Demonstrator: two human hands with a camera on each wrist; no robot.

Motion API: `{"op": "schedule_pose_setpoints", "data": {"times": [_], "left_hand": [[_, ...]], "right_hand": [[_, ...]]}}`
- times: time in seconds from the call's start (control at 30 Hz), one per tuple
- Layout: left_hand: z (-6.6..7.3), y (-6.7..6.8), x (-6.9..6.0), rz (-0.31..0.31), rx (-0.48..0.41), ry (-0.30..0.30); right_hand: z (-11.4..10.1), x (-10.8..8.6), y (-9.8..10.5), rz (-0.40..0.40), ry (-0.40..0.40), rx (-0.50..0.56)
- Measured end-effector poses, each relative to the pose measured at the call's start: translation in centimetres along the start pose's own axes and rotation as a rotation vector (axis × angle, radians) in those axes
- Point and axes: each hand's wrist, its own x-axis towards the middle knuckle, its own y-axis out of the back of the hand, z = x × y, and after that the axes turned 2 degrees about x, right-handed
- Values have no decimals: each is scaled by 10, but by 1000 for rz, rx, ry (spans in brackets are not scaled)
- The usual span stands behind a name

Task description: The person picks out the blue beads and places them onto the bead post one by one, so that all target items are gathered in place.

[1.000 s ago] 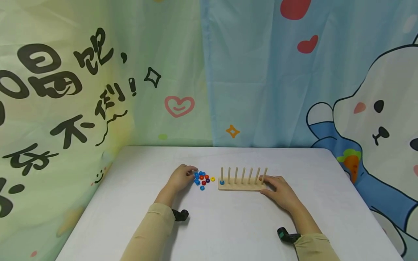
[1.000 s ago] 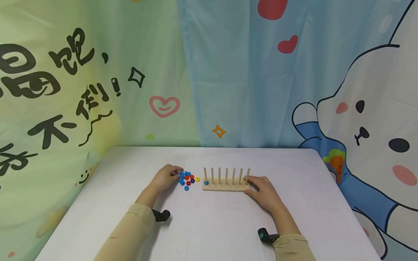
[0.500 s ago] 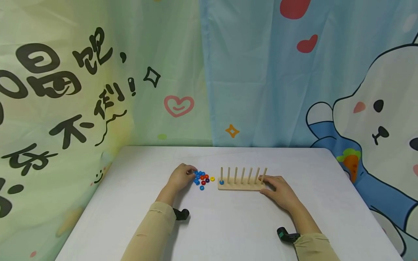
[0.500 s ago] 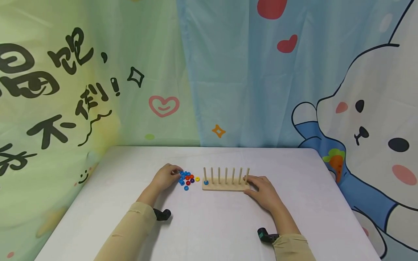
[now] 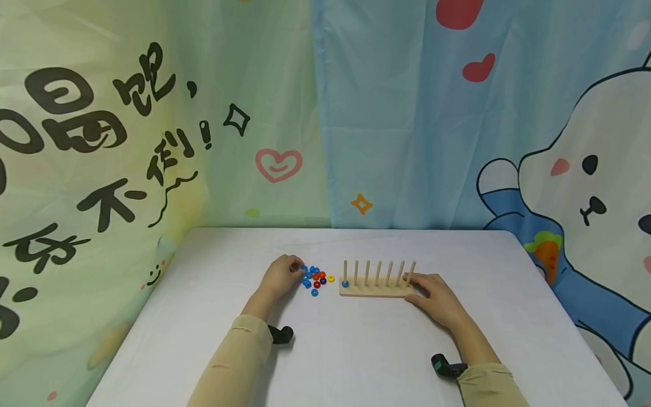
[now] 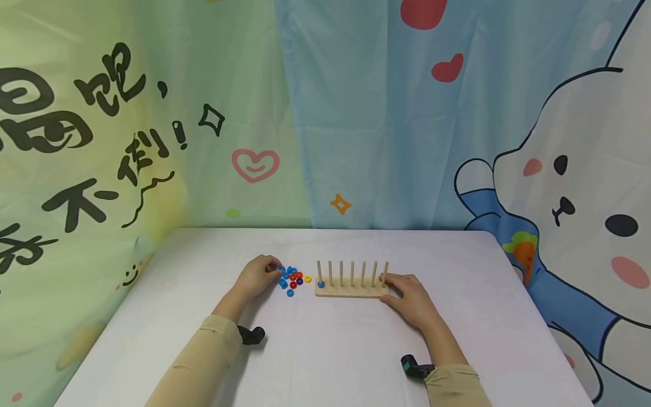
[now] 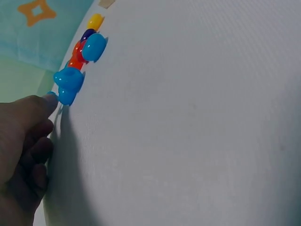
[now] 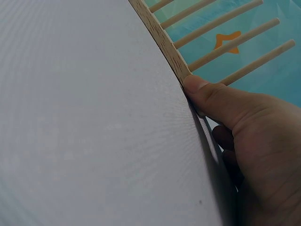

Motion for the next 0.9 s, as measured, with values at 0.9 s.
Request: {"op": "schedule_pose_setpoints", "data": {"times": [0.9], "left_hand": [[44, 19, -14, 78, -290, -99]], "right_hand": [[-3, -1, 2, -11, 2, 4]]}}
